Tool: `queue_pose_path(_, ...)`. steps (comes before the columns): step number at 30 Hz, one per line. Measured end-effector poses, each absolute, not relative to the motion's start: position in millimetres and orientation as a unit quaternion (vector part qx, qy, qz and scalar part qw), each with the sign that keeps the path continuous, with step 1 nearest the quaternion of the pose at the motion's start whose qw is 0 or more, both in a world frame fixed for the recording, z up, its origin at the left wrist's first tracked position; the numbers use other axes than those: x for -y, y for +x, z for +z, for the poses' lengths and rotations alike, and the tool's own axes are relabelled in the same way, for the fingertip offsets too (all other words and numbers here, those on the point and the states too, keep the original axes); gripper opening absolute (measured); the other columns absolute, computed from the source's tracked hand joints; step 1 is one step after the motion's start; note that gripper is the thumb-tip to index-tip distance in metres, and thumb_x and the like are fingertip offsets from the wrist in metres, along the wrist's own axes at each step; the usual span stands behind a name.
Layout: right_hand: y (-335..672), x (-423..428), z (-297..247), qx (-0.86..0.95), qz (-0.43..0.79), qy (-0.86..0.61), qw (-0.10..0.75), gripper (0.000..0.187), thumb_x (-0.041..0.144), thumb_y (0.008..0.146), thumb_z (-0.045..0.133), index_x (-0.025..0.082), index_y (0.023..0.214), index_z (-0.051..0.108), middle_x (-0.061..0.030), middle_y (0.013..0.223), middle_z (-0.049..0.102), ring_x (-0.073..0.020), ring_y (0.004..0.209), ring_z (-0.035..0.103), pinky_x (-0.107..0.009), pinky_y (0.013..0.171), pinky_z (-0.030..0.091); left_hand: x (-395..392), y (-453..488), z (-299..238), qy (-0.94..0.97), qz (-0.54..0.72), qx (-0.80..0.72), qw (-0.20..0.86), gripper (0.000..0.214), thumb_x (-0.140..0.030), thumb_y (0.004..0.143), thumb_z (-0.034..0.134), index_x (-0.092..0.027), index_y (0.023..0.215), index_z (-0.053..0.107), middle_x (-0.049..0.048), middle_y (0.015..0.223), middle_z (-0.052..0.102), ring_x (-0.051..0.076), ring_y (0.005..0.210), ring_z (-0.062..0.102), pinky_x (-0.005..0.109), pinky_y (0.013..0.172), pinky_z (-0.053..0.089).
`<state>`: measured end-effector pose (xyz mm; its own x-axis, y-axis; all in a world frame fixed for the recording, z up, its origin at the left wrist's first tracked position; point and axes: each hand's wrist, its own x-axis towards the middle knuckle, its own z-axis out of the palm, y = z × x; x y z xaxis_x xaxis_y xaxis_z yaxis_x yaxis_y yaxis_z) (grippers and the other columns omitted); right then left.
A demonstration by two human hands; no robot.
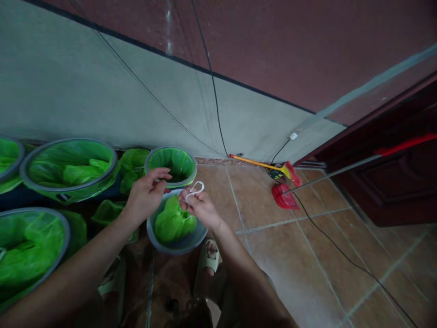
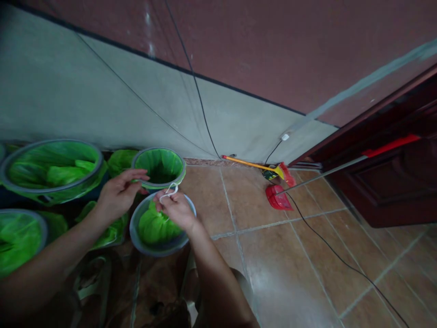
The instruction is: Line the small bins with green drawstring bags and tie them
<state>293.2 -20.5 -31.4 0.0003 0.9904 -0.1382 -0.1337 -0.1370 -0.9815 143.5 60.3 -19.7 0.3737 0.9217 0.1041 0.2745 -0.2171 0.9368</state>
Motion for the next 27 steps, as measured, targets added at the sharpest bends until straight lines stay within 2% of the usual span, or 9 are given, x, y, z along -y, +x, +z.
queue_pose_path(3,301,23,-25,0.405,0.6,-0.457,0.516,0.035,0.053,0.084,0.06,0.019,0.083,0.058,0.0048,0.06,0.05,-0.0059,0.047,0.031,-0.02,0.044,0.02,-59,141,-35,0.757,0.238,-0.403,0.456,0.04,-0.033,0.08,0.05,-0.02,0.113,0.068,0.0036,0.098,0.075,0.017,0.073,0.066,0.03,0.074,0.053)
queue_pose_path(5,304,24,-21,0.401,0.622,-0.433,0.515,0.035,0.054,0.083,0.062,0.019,0.083,0.057,0.0053,0.059,0.048,-0.0056,0.046,0.027,-0.02,0.043,0.017,-53,145,-40,0.766,0.173,-0.342,0.516,0.036,-0.039,0.082,0.048,-0.019,0.101,0.07,0.0016,0.08,0.072,0.016,0.064,0.061,0.029,0.066,0.051)
queue_pose_path(8,306,25,-17,0.381,0.629,-0.433,0.521,0.034,0.053,0.082,0.063,0.02,0.082,0.057,0.0065,0.057,0.044,-0.0055,0.045,0.022,-0.02,0.042,0.014,-44,154,-46,0.741,0.148,-0.297,0.583,0.037,-0.049,0.085,0.047,-0.018,0.085,0.067,-0.002,0.056,0.058,0.013,0.051,0.051,0.025,0.055,0.044)
queue_pose_path(13,324,26,-3,0.309,0.586,-0.436,0.609,0.029,0.048,0.082,0.064,0.02,0.085,0.057,0.0089,0.053,0.036,-0.0062,0.044,0.015,-0.021,0.041,0.011,-43,158,-60,0.711,0.167,-0.333,0.596,0.037,-0.053,0.081,0.051,-0.018,0.077,0.064,-0.002,0.058,0.057,0.012,0.051,0.051,0.025,0.053,0.043)
queue_pose_path(15,332,25,3,0.277,0.559,-0.434,0.649,0.025,0.042,0.081,0.065,0.021,0.094,0.059,0.0094,0.055,0.037,-0.0064,0.045,0.014,-0.021,0.041,0.011,-41,159,-66,0.687,0.159,-0.379,0.6,0.034,-0.051,0.079,0.052,-0.018,0.075,0.063,-0.0033,0.054,0.054,0.012,0.047,0.048,0.025,0.05,0.041)
queue_pose_path(17,333,25,4,0.253,0.537,-0.437,0.676,0.03,0.035,0.079,0.066,0.023,0.104,0.059,0.0091,0.059,0.04,-0.0068,0.046,0.015,-0.021,0.041,0.011,-38,161,-71,0.652,0.16,-0.423,0.608,0.032,-0.048,0.078,0.052,-0.018,0.076,0.064,-0.0041,0.052,0.051,0.011,0.045,0.046,0.025,0.048,0.039)
queue_pose_path(21,317,24,1,0.271,0.575,-0.417,0.649,0.032,0.034,0.079,0.066,0.023,0.108,0.06,0.0074,0.063,0.042,-0.0068,0.047,0.017,-0.022,0.043,0.011,-34,167,-74,0.636,0.171,-0.446,0.606,0.033,-0.047,0.081,0.049,-0.018,0.076,0.063,-0.004,0.053,0.049,0.012,0.046,0.045,0.026,0.049,0.037)
queue_pose_path(24,302,25,-1,0.298,0.629,-0.378,0.611,0.028,0.036,0.082,0.064,0.021,0.105,0.062,0.0071,0.06,0.04,-0.0065,0.047,0.017,-0.022,0.044,0.011,-30,170,-74,0.745,0.133,-0.378,0.534,0.026,-0.039,0.08,0.049,-0.02,0.065,0.059,-0.0023,0.054,0.051,0.014,0.052,0.049,0.027,0.054,0.038)
queue_pose_path(27,300,25,1,0.293,0.635,-0.373,0.61,0.027,0.036,0.083,0.063,0.022,0.106,0.062,0.0072,0.06,0.041,-0.0069,0.047,0.014,-0.022,0.042,0.011,-21,171,-72,0.828,0.082,-0.289,0.473,0.023,-0.029,0.08,0.047,-0.021,0.063,0.061,-0.0006,0.06,0.059,0.017,0.061,0.056,0.028,0.061,0.04)
